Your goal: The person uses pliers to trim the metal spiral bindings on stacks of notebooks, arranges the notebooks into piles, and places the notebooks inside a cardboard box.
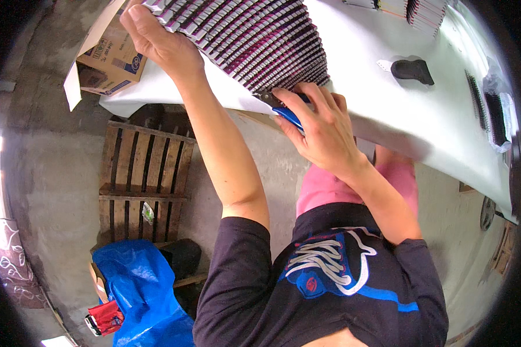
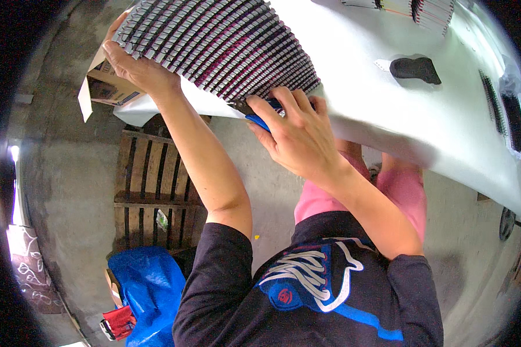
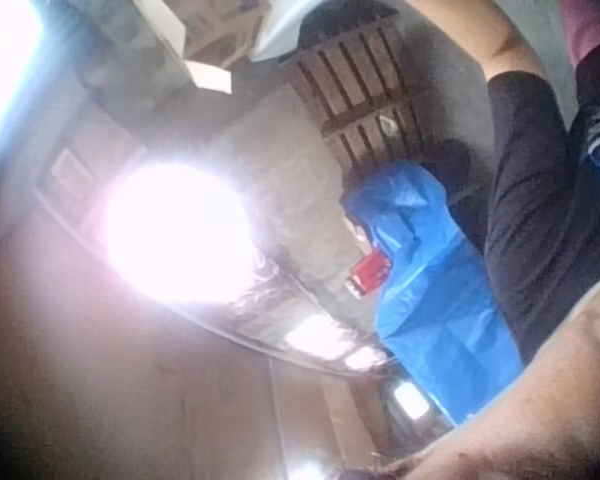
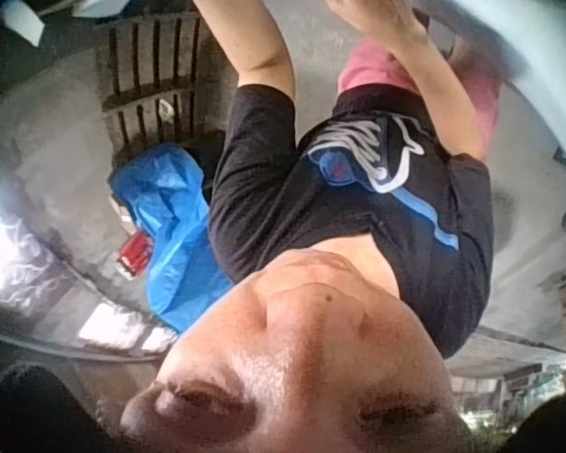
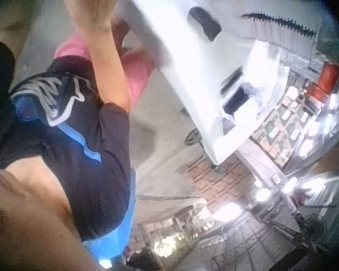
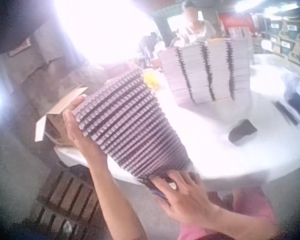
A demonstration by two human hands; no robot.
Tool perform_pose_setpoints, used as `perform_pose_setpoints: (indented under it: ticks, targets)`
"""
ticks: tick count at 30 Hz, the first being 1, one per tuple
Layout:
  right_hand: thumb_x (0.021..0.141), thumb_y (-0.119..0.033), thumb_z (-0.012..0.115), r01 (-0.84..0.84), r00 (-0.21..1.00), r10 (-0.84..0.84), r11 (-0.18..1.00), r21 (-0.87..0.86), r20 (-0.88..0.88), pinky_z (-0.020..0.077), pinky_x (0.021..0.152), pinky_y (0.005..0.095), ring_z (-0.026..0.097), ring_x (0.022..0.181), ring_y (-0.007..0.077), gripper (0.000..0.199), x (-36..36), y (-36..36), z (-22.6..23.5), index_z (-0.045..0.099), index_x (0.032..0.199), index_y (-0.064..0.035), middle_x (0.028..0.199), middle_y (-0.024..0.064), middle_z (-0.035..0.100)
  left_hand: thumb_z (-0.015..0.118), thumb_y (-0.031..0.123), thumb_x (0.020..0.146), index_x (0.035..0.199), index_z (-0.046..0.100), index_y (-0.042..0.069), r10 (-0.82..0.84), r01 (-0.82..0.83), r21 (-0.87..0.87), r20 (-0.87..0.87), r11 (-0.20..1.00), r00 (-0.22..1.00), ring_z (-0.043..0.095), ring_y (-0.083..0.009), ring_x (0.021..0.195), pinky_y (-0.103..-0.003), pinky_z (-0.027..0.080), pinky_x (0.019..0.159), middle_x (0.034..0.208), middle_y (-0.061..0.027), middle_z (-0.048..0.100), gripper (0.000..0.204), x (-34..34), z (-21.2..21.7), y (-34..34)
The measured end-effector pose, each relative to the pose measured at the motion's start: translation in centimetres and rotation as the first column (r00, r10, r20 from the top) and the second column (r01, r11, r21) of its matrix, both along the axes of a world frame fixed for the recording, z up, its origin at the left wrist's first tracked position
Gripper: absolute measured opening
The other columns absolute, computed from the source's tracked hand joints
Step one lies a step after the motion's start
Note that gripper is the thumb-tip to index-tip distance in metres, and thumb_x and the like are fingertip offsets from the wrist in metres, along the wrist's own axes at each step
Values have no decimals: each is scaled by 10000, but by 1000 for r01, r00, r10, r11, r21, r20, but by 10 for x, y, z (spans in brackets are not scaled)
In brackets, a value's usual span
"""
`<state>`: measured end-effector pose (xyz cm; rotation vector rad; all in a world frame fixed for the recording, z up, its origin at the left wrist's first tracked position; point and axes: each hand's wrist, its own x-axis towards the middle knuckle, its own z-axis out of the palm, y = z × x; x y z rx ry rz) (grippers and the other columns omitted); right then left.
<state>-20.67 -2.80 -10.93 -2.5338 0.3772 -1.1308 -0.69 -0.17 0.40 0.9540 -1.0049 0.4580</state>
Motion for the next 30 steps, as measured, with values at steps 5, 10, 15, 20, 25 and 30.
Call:
perform_pose_setpoints:
  ticks: [5,10,15,20,25,30]
  targets:
    - [853,-234,620,-304,935,346,659,688,82,458,663,354,579,745,275,292,5,-1,-5,555,1102,-96,829,102,573,341,482,940,1050,549,30,-70,69,-82,-9,994,998,661,-219,784,-339,597,703,897,-134,631,510,19,-2,0]
    - [864,-320,599,-336,937,305,652,679,170,474,688,417,601,785,336,323,4,2,-11,539,1103,-112,881,145,588,321,488,938,1043,551,33,48,-48,-27,17,998,999,660,-218,783,-339,604,705,890,-130,623,521,9,-1,-2]
    - [770,-269,691,1,999,-5,994,112,38,375,848,401,525,951,251,407,-4,4,-19,565,1142,-163,1051,64,524,314,497,933,1047,546,49,112,-112,3,33,994,993,658,-218,810,-347,608,724,918,-116,614,517,7,-1,0]
    - [756,-290,684,33,997,-34,999,10,69,357,786,396,525,907,210,366,4,2,-23,569,1086,-184,961,37,507,333,528,918,1056,542,57,56,-56,-2,74,998,996,656,-225,844,-348,606,748,962,-115,602,533,11,1,-1]
    - [799,-269,649,-29,998,26,998,52,60,411,660,371,551,766,218,269,4,2,-20,568,1026,-151,865,40,507,311,500,943,1022,547,47,20,-21,15,67,1000,998,641,-114,752,-263,590,713,886,-50,594,516,3,2,-2]
    - [855,-258,606,-413,906,317,508,756,281,461,557,346,572,601,260,225,10,4,-24,545,1018,-115,777,83,559,300,498,944,999,559,48,40,-40,19,32,999,999,624,-109,791,-262,583,716,945,-55,564,522,1,-1,-2]
